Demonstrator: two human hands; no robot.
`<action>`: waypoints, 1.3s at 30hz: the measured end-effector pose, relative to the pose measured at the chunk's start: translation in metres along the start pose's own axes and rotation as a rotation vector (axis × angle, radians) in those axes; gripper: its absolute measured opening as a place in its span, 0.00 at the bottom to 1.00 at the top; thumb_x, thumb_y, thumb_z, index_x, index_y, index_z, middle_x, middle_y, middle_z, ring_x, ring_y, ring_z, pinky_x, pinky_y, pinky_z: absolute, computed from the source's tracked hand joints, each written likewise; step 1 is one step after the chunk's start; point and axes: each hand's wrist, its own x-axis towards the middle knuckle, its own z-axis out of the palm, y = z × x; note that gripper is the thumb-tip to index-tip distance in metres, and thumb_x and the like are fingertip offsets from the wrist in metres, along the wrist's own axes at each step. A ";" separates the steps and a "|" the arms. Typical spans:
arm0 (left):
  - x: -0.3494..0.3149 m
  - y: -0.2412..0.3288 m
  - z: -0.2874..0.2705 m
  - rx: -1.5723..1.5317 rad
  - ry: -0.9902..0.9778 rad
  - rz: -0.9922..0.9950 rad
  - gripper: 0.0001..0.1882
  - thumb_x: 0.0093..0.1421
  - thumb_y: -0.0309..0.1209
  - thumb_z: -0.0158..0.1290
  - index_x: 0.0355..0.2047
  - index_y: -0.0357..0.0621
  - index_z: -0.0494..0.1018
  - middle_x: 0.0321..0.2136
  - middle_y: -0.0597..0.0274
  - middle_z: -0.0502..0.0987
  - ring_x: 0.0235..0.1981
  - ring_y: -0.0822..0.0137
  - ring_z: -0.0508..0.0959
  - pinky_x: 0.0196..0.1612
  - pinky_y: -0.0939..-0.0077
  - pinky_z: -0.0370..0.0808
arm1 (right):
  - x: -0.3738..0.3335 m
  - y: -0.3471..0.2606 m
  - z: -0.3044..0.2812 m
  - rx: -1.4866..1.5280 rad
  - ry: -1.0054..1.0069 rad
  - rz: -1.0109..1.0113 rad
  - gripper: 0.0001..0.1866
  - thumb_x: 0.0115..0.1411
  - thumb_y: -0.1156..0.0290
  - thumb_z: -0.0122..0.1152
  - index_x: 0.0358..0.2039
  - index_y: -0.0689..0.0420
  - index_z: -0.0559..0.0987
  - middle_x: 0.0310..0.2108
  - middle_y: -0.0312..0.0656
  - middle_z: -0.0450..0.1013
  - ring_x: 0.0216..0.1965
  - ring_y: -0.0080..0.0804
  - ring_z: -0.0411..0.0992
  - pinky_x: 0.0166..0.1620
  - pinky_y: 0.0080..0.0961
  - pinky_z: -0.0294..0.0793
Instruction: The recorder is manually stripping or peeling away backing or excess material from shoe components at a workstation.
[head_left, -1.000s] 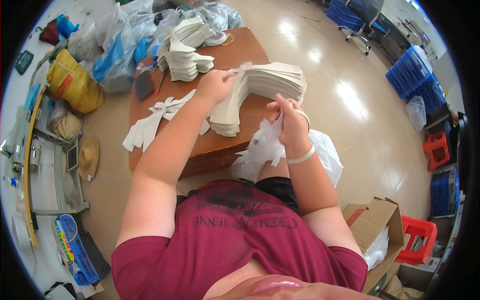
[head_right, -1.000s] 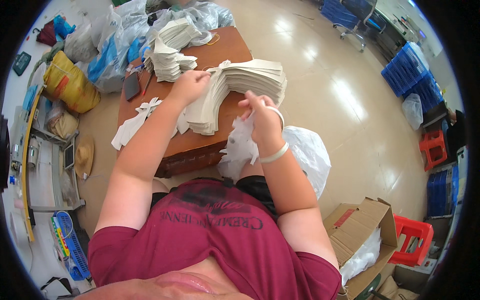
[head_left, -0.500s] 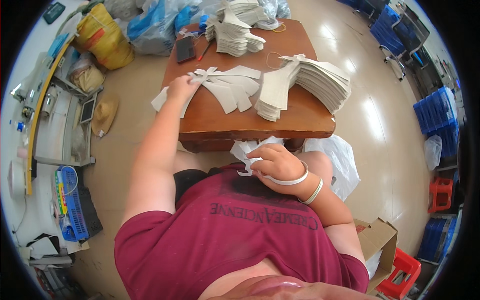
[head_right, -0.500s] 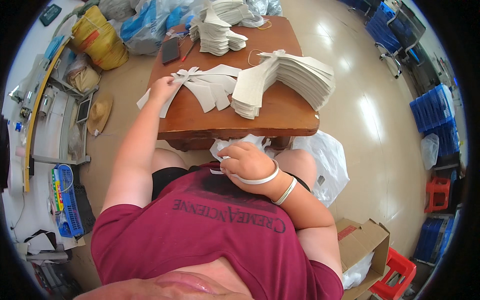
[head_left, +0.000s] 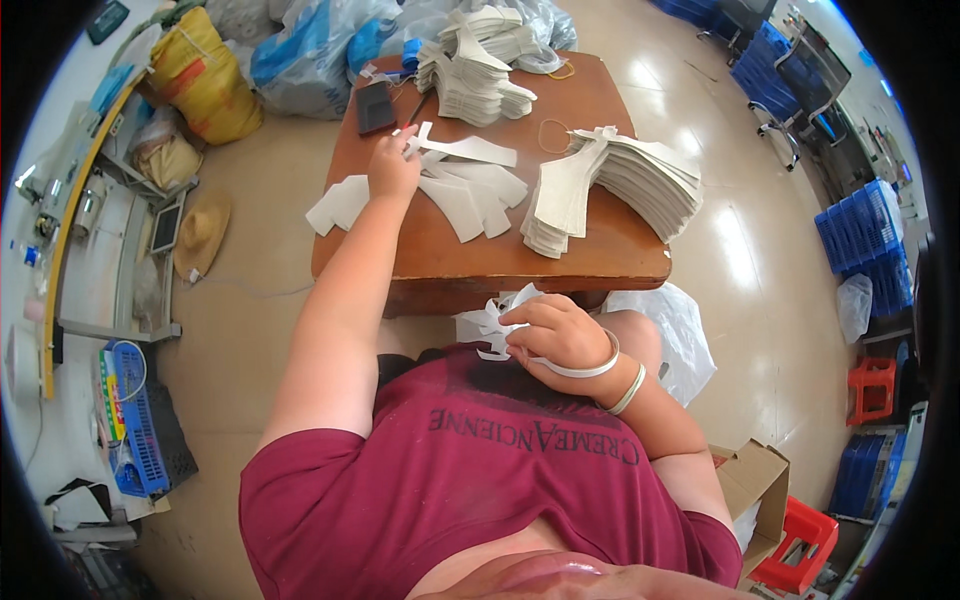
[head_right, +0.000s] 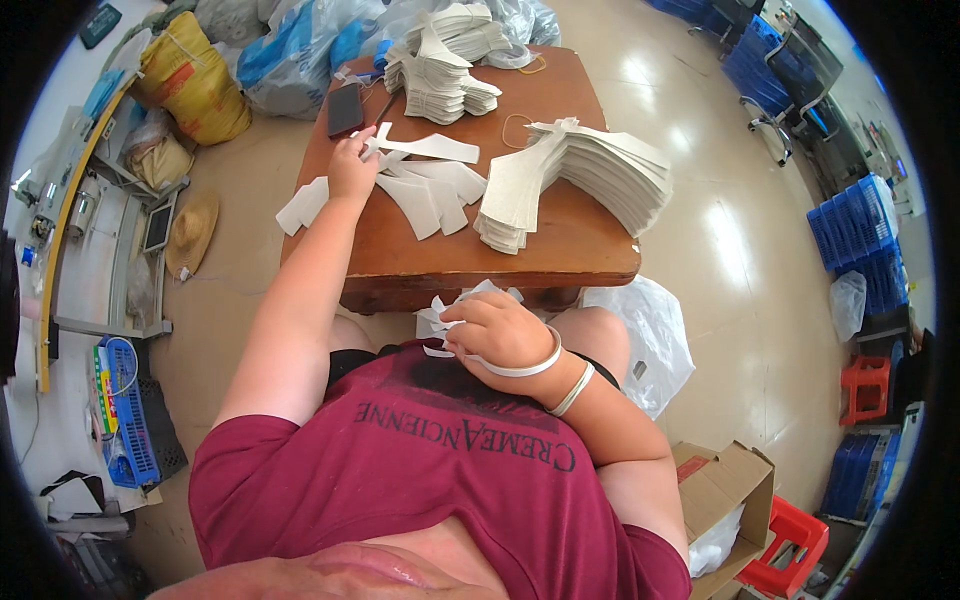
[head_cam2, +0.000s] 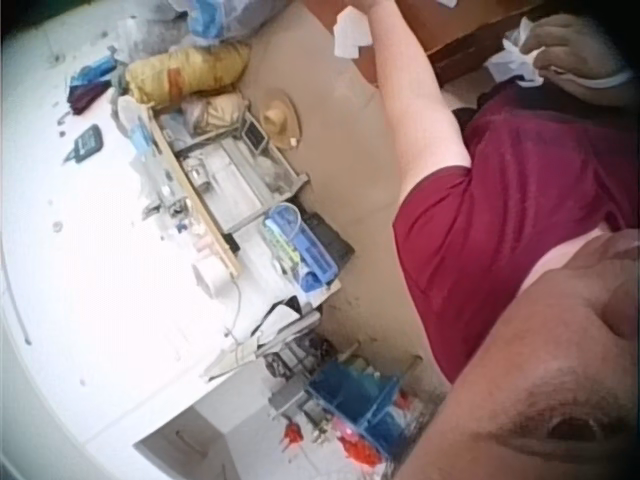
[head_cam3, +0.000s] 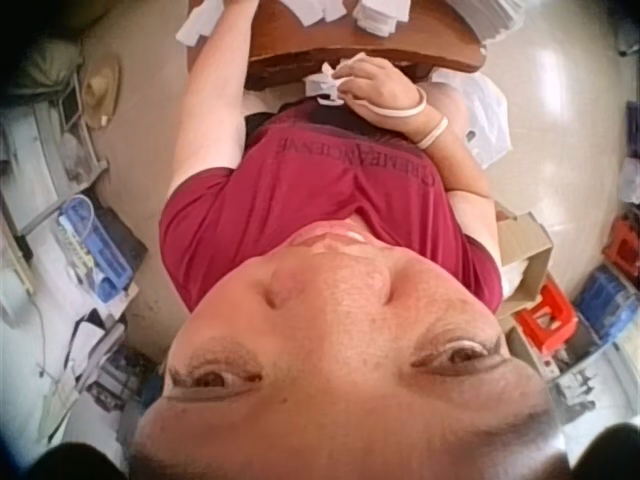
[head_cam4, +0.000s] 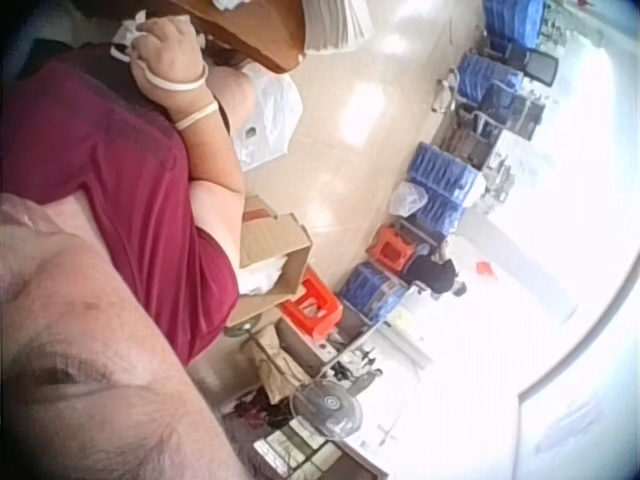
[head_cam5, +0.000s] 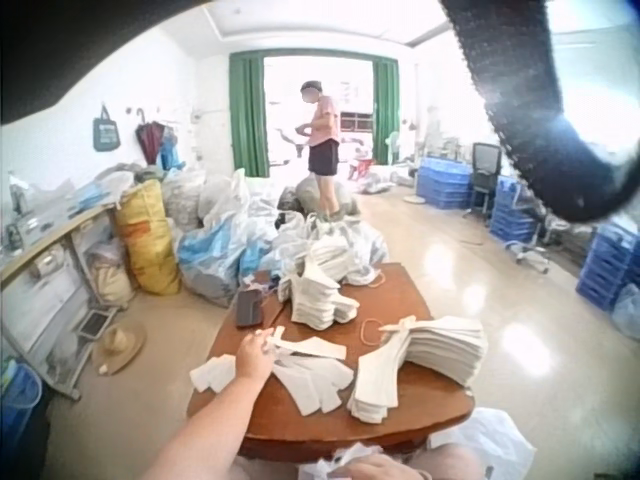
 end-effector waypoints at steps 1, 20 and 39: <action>-0.001 0.011 -0.011 -0.042 0.030 0.051 0.21 0.56 0.36 0.60 0.51 0.53 0.76 0.45 0.55 0.76 0.44 0.58 0.78 0.46 0.66 0.75 | 0.001 0.000 -0.001 -0.009 0.009 -0.014 0.09 0.48 0.81 0.66 0.31 0.58 0.78 0.40 0.42 0.76 0.38 0.41 0.73 0.44 0.35 0.72; -0.180 0.149 -0.147 -0.681 -0.572 0.267 0.06 0.59 0.23 0.58 0.37 0.40 0.79 0.30 0.59 0.81 0.25 0.68 0.80 0.30 0.79 0.76 | 0.004 -0.018 0.001 0.030 0.268 -0.153 0.18 0.40 0.85 0.62 0.36 0.57 0.77 0.35 0.42 0.73 0.35 0.42 0.74 0.38 0.34 0.75; -0.187 0.164 -0.135 -0.404 -0.288 0.732 0.11 0.54 0.18 0.57 0.39 0.39 0.78 0.28 0.56 0.78 0.27 0.58 0.78 0.30 0.70 0.75 | -0.010 -0.025 -0.002 -0.267 0.482 -0.079 0.18 0.39 0.83 0.66 0.34 0.58 0.81 0.33 0.41 0.72 0.28 0.36 0.71 0.31 0.30 0.72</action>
